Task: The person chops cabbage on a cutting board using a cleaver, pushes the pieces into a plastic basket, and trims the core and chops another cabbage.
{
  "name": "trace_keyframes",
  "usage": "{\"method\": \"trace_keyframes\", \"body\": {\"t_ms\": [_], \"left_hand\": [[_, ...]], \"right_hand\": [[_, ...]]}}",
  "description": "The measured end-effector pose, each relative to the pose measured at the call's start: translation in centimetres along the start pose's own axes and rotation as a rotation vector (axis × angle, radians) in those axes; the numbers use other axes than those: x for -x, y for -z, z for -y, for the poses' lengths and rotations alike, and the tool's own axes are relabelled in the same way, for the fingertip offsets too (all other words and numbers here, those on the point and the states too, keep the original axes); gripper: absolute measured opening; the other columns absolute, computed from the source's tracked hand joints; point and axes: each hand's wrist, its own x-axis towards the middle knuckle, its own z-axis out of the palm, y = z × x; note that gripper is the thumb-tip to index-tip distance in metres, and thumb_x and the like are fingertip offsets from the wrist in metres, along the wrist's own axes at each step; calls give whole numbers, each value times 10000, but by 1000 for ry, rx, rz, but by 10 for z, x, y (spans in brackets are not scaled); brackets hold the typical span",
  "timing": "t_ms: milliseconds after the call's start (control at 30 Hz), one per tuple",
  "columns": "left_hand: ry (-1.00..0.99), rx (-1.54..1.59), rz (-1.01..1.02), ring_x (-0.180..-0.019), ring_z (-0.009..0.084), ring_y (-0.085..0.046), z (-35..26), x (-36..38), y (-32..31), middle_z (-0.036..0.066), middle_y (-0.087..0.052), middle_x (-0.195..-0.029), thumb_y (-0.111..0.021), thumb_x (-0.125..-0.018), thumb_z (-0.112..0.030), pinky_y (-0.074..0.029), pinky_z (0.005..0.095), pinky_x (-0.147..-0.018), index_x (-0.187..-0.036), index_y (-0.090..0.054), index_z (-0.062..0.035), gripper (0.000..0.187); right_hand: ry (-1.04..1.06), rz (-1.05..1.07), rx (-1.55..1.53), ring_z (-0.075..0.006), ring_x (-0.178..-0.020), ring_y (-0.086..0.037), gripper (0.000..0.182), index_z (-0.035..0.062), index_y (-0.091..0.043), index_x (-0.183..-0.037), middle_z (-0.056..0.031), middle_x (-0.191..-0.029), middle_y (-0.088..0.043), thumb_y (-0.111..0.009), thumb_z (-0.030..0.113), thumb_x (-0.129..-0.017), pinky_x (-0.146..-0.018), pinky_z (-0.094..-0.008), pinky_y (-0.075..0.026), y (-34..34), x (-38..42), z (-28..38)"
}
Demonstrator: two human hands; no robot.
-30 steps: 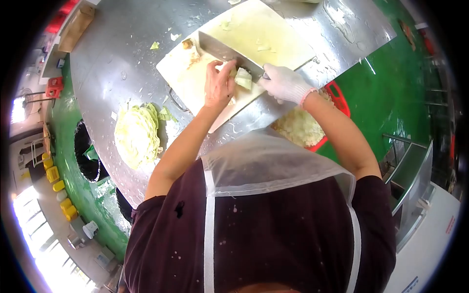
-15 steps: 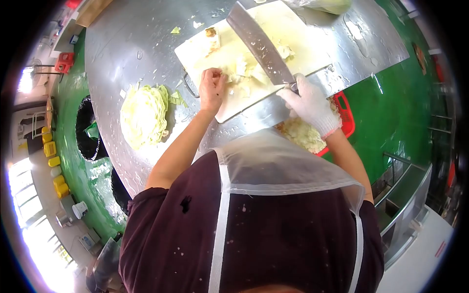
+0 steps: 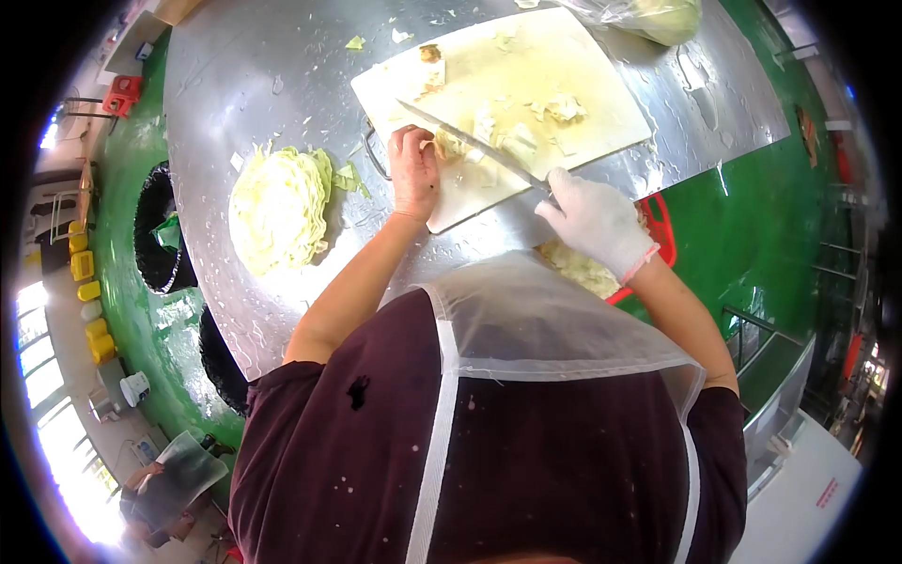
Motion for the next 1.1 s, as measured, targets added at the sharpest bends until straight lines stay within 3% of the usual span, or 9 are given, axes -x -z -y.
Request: {"method": "trace_keyframes", "body": {"t_ms": [300,500,600,733,800,867,933,1000,1100], "left_hand": [[128,-47,111,-905,370,-561,-2,-1,-3,169,-573,-967,-549,-815,36,-467,437,-797,-968,-564,4,157],[-32,-97,192,-879,349,-540,-9,-1,-2,163,-564,-941,-601,-810,-47,-455,426,-790,-953,-569,-25,148],[-142,-212,193,-881,326,-538,-16,-4,0,153,-552,-937,-652,-813,-113,-450,409,-779,-993,-542,-28,227],[-122,-260,174,-889,337,-515,-8,-8,-5,147,-541,-936,-716,-743,-150,-450,425,-801,-988,-515,-47,333],[76,-130,169,-887,312,-541,-3,-10,-7,151,-563,-960,-698,-754,-126,-469,398,-809,-1033,-514,-39,345],[352,78,174,-888,289,-558,-1,-16,12,155,-576,-981,-671,-766,-103,-480,373,-814,-1058,-517,-28,339],[443,358,-6,-876,191,-567,30,-9,23,110,-604,-988,-604,-800,-52,-481,311,-817,-1114,-531,7,328],[576,686,-162,-877,117,-551,-5,-21,69,60,-583,-966,-549,-839,-7,-457,243,-785,-1133,-540,29,296],[558,630,-320,-860,115,-536,12,-27,130,43,-607,-963,-476,-879,-32,-447,237,-761,-1137,-601,19,291]], "right_hand": [[-83,79,75,-418,-821,-650,220,33,-551,-1006,-213,-865,-668,-480,224,-921,-724,-520,-504,-21,-30,21],[-37,3,-82,-416,-821,-641,286,29,-520,-1005,-220,-866,-658,-501,306,-939,-742,-520,-499,-31,-45,22],[-53,-35,-173,-344,-771,-672,320,17,-514,-1012,-205,-822,-658,-546,325,-931,-656,-454,-527,-22,-40,14],[-121,-225,-468,-191,-645,-638,286,12,-506,-1027,-102,-746,-621,-610,254,-917,-518,-335,-495,-17,-26,-12],[-233,-248,-613,-127,-596,-593,272,10,-505,-1039,-51,-723,-589,-632,213,-909,-480,-284,-465,-2,-17,-19],[-354,-209,-742,-130,-580,-571,303,7,-512,-1093,-40,-723,-569,-648,197,-900,-479,-277,-456,-3,-9,-38],[-316,-284,-815,-122,-592,-559,324,6,-537,-1100,-52,-753,-581,-664,219,-892,-483,-275,-442,-14,0,-53],[-347,-375,-621,-139,-572,-554,325,20,-564,-1017,-53,-720,-598,-665,301,-888,-498,-308,-451,-24,11,-59],[-343,-387,-598,-180,-664,-584,334,8,-579,-1016,-120,-826,-615,-657,302,-878,-568,-337,-478,-41,15,-70]]}}
